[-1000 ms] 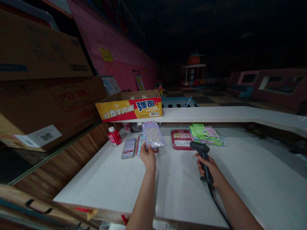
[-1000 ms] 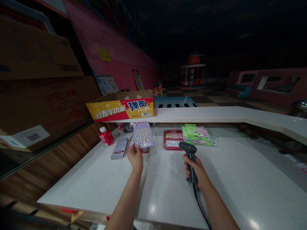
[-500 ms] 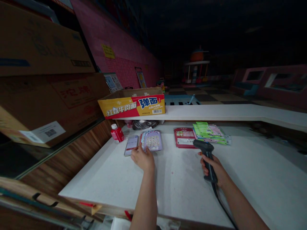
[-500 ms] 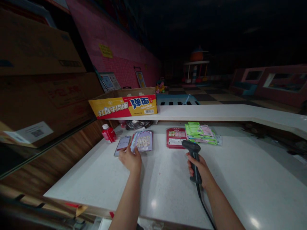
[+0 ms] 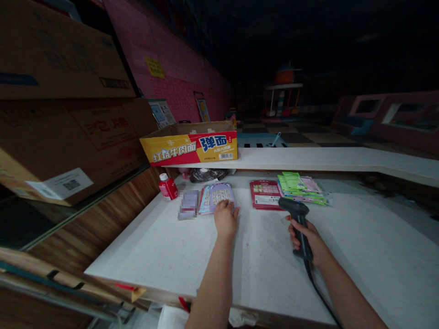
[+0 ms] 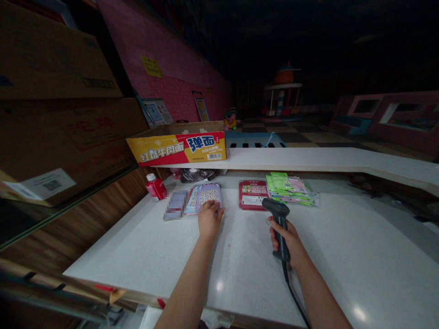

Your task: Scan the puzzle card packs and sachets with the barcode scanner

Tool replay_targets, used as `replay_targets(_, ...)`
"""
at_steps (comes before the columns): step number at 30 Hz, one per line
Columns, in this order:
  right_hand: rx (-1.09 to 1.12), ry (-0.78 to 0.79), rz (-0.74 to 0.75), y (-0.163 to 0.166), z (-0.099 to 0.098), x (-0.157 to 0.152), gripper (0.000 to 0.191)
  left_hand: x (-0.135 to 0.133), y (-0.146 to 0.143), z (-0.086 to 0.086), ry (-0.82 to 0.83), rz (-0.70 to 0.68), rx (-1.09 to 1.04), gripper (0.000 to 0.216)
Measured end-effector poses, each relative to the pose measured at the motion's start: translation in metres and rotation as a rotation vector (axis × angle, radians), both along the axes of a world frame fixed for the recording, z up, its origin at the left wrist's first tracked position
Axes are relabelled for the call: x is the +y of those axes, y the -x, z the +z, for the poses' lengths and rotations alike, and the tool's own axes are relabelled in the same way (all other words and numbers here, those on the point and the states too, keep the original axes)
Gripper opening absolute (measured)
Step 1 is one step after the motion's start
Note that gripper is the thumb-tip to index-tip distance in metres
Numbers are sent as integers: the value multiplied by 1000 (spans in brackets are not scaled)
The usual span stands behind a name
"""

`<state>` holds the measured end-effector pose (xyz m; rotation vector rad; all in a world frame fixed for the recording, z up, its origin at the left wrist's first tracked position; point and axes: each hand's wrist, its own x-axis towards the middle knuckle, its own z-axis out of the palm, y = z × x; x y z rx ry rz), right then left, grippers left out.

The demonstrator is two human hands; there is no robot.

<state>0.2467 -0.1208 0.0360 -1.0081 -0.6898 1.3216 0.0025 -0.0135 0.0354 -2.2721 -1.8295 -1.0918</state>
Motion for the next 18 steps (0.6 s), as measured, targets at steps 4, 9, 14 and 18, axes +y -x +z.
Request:
replay_targets(4,3,-2,5,-1,-2,1,42,-3,6,2,-3,104,50,23)
replay_targets(9,-5,-3,-5,0,1,0,43,-7,13,3,-25,157,34,24)
replay_targets(14,-1,21,11,1,5,-1,46,-6,15,3,-15,164,18,23)
replay_targets(18,13,14,13,1,5,-2,46,-7,18,5,-56,194,3,26)
